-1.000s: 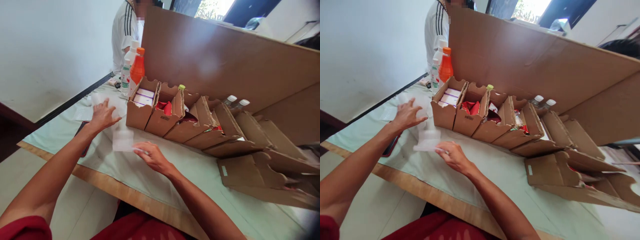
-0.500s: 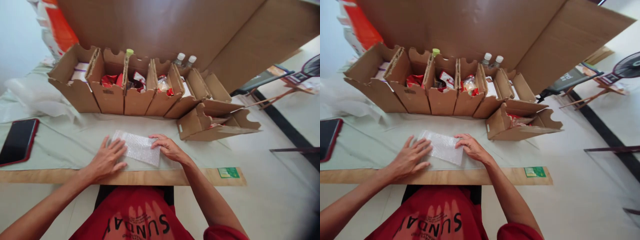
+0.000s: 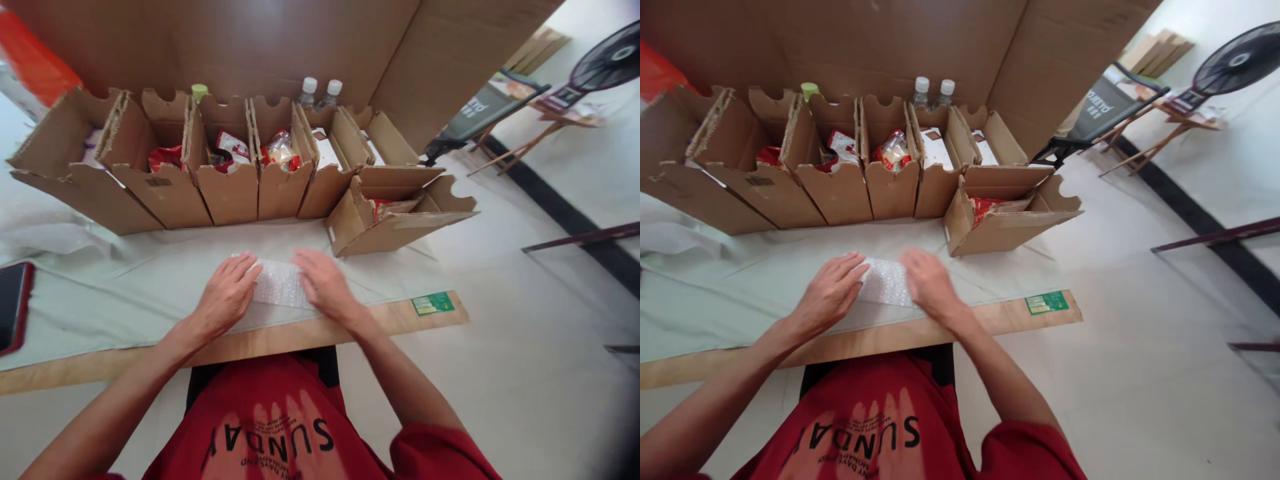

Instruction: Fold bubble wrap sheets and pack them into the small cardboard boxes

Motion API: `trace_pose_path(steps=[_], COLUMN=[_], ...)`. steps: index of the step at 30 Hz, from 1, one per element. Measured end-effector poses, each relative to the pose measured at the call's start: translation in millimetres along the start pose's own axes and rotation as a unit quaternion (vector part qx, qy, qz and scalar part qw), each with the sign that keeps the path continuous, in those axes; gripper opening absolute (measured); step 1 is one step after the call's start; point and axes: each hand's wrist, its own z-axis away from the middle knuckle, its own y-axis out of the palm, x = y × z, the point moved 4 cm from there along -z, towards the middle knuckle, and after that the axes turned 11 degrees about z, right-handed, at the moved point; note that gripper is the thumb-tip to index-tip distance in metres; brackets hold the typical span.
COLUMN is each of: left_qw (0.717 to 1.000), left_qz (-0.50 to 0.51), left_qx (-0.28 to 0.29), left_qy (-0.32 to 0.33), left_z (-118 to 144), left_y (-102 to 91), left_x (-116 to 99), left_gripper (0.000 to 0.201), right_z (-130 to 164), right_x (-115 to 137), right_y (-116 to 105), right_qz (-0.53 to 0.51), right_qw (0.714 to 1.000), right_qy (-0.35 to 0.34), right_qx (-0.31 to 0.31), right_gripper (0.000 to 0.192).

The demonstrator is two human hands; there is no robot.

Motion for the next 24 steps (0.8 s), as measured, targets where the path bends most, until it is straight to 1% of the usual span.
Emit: trace_pose_path(steps=[1, 3, 4, 5, 6, 8, 10, 12, 13, 14, 16, 18, 19, 21, 22, 23, 24], left_qw=[1.000, 0.996, 0.994, 0.992, 0.992, 0.992, 0.994, 0.996, 0.996, 0.997, 0.994, 0.991, 0.990, 0.990, 0.991, 0.992, 0.992], left_qz=[-0.016, -0.046, -0.057, -0.065, -0.067, -0.058, -0.033, -0.008, -0.003, -0.004, -0.013, -0.016, -0.015, -0.010, -0.006, -0.001, 0.006], left_qx=[0.025, 0.075, 0.093, 0.103, 0.106, 0.105, 0.102, 0.082, 0.063, 0.043, 0.023, 0.038, 0.047, 0.054, 0.052, 0.050, 0.044], left_qy=[0.001, -0.011, -0.018, -0.025, -0.029, -0.030, -0.030, -0.042, -0.055, -0.071, -0.106, -0.128, -0.132, -0.129, -0.124, -0.120, -0.119], left_z=[-5, -6, -1, 5, 13, 26, 33, 30, 25, 18, 2, -14, -19, -27, -28, -28, -27], left_y=[12.1, 32.8, 39.9, 44.2, 45.9, 43.4, 36.5, 26.8, 21.6, 17.0, 12.8, 15.3, 17.2, 17.8, 15.4, 11.1, 4.6], left_x=[3, 16, 24, 32, 40, 50, 55, 58, 59, 61, 65, 68, 68, 67, 65, 62, 58], left_gripper=[0.041, 0.044, 0.045, 0.047, 0.050, 0.053, 0.051, 0.046, 0.045, 0.043, 0.043, 0.043, 0.040, 0.025, 0.017, 0.012, 0.011], right_z=[-7, -15, -13, -7, 4, 35, 68, 89, 92, 89, 70, 45, 33, 17, 13, 10, 10], right_x=[19, 43, 48, 46, 39, 14, -18, -44, -52, -55, -54, -48, -45, -40, -38, -36, -34], right_y=[14, 43, 54, 61, 64, 57, 39, 20, 13, 9, 11, 22, 27, 33, 33, 30, 24], right_qz=[-0.012, -0.020, -0.018, -0.012, -0.004, 0.016, 0.036, 0.047, 0.048, 0.046, 0.038, 0.021, 0.011, -0.009, -0.017, -0.022, -0.025], right_qw=[0.999, 0.996, 0.995, 0.995, 0.995, 0.996, 0.995, 0.989, 0.986, 0.985, 0.987, 0.990, 0.990, 0.992, 0.993, 0.993, 0.994], right_qy=[-0.035, -0.058, -0.061, -0.057, -0.049, -0.014, 0.055, 0.129, 0.154, 0.165, 0.156, 0.138, 0.133, 0.122, 0.116, 0.109, 0.106], right_qx=[0.021, 0.060, 0.075, 0.084, 0.089, 0.090, 0.076, 0.049, 0.035, 0.026, 0.025, 0.035, 0.038, 0.037, 0.032, 0.025, 0.017], right_gripper=[0.043, 0.052, 0.055, 0.056, 0.054, 0.049, 0.040, 0.035, 0.035, 0.035, 0.035, 0.037, 0.034, 0.021, 0.016, 0.015, 0.016])
